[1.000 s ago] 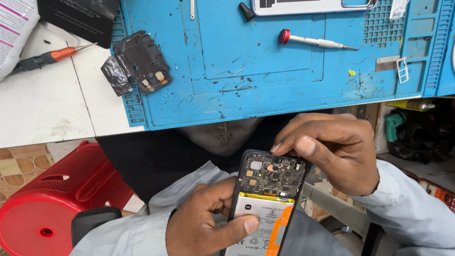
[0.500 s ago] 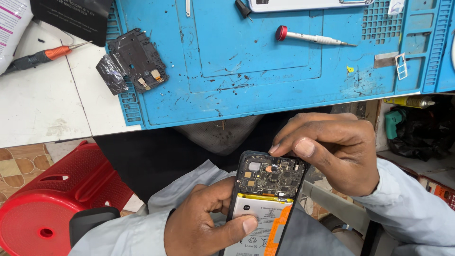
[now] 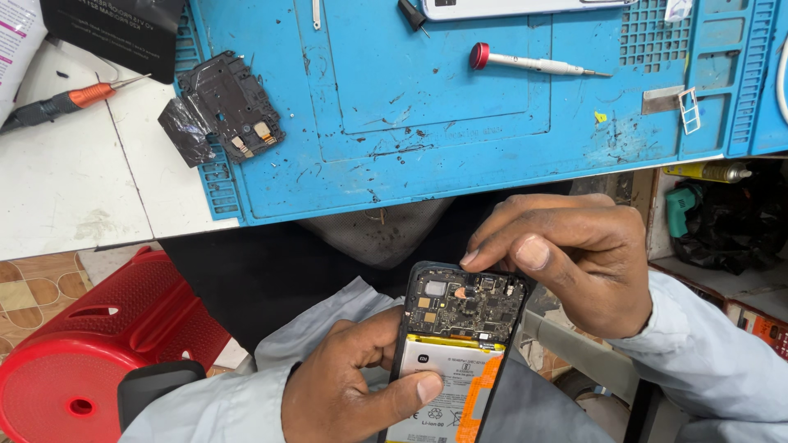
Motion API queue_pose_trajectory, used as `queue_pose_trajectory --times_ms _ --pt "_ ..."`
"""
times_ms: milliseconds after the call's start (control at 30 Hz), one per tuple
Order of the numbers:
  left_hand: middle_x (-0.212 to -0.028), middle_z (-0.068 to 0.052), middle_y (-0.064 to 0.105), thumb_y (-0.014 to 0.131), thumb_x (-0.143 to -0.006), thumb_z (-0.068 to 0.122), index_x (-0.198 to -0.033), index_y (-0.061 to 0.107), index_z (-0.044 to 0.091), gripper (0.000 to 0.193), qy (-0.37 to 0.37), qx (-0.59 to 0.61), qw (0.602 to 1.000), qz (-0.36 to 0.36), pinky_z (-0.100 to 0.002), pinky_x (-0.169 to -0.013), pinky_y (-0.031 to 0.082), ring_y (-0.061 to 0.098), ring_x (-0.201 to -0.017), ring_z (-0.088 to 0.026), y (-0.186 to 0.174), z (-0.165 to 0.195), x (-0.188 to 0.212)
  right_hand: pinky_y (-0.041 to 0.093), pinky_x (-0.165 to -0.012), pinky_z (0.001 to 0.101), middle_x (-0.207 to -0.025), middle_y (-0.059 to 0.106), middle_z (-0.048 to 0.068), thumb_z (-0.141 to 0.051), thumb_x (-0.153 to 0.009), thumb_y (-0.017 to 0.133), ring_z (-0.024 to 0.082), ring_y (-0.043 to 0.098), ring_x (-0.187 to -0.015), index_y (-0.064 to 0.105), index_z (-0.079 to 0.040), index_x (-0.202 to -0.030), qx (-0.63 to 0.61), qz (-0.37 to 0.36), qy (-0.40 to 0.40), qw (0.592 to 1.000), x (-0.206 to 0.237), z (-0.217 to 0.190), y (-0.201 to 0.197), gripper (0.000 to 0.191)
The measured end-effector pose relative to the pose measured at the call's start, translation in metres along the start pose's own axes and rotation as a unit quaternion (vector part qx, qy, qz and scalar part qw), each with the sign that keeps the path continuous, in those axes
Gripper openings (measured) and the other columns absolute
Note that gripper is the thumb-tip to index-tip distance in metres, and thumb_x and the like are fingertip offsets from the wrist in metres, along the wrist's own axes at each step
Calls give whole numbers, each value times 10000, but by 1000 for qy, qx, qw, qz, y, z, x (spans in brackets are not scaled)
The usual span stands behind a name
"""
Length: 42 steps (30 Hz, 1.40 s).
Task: The person holds a smartphone, pries off its back cover by hand, and places the cover aside. They then use a screwdriver to remove screws from the phone's rear frame, detach internal components, and lift out the battery, holding the opened phone to view its internals.
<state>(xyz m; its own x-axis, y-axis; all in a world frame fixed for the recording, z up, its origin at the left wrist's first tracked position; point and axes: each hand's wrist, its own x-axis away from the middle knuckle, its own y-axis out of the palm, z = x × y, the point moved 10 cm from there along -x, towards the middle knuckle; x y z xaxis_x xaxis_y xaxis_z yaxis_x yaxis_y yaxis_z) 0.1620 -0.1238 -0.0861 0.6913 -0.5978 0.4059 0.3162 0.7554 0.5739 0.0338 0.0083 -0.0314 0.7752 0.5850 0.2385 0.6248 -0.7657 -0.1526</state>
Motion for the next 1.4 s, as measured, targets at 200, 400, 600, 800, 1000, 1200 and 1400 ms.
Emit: queue_pose_trajectory --times_ms 200,400,600,800,1000,1200,1400 --pt "-994 -203 817 694 -946 312 -1290 647 -67 514 6 -1 1000 -2 -348 -874 636 820 -928 -226 0 1 0 644 -655 268 -954 798 172 -339 -1083 544 179 787 -791 788 13 -975 -5 0 -2 1000 1 1 0 441" --pt "-1031 -205 811 675 -966 326 -1308 631 -65 521 6 -1 1000 -22 -347 -895 630 812 -964 -229 2 2 0 636 -642 262 -955 796 170 -342 -1086 545 166 783 -783 785 11 -979 -3 -3 -8 1000 1 1 0 440" --pt "-1005 -205 814 673 -958 328 -1295 641 -61 516 4 -11 1000 -14 -346 -871 635 818 -939 -231 1 1 0 613 -632 258 -953 801 171 -352 -1089 544 158 761 -758 791 13 -984 -5 -4 -6 1000 0 1 0 453" --pt "-1031 -204 816 668 -972 319 -1309 640 -56 505 9 -10 1000 -6 -345 -907 631 819 -969 -232 0 1 1 633 -645 257 -960 792 170 -369 -1094 534 160 777 -784 784 8 -989 -10 -8 -6 1000 -1 0 2 464" --pt "-1005 -182 821 667 -964 318 -1302 652 -36 489 7 -31 999 -1 -328 -866 635 822 -931 -215 -2 -1 0 602 -604 236 -939 797 154 -382 -1087 529 129 754 -732 792 -4 -974 8 -7 -10 1000 -2 0 2 474" --pt "-960 -158 820 673 -961 325 -1289 666 -27 481 9 -58 998 4 -308 -791 612 806 -879 -191 -2 -1 -2 529 -563 228 -924 801 156 -389 -1083 537 109 686 -662 802 -9 -970 -3 2 -7 1000 -1 3 -2 477" --pt "-956 -151 818 675 -958 339 -1276 672 -21 480 10 -68 998 5 -301 -787 614 809 -879 -179 -3 0 -2 558 -619 262 -937 799 154 -419 -1112 491 146 723 -739 800 -10 -987 -10 2 -13 1000 1 2 -2 528"
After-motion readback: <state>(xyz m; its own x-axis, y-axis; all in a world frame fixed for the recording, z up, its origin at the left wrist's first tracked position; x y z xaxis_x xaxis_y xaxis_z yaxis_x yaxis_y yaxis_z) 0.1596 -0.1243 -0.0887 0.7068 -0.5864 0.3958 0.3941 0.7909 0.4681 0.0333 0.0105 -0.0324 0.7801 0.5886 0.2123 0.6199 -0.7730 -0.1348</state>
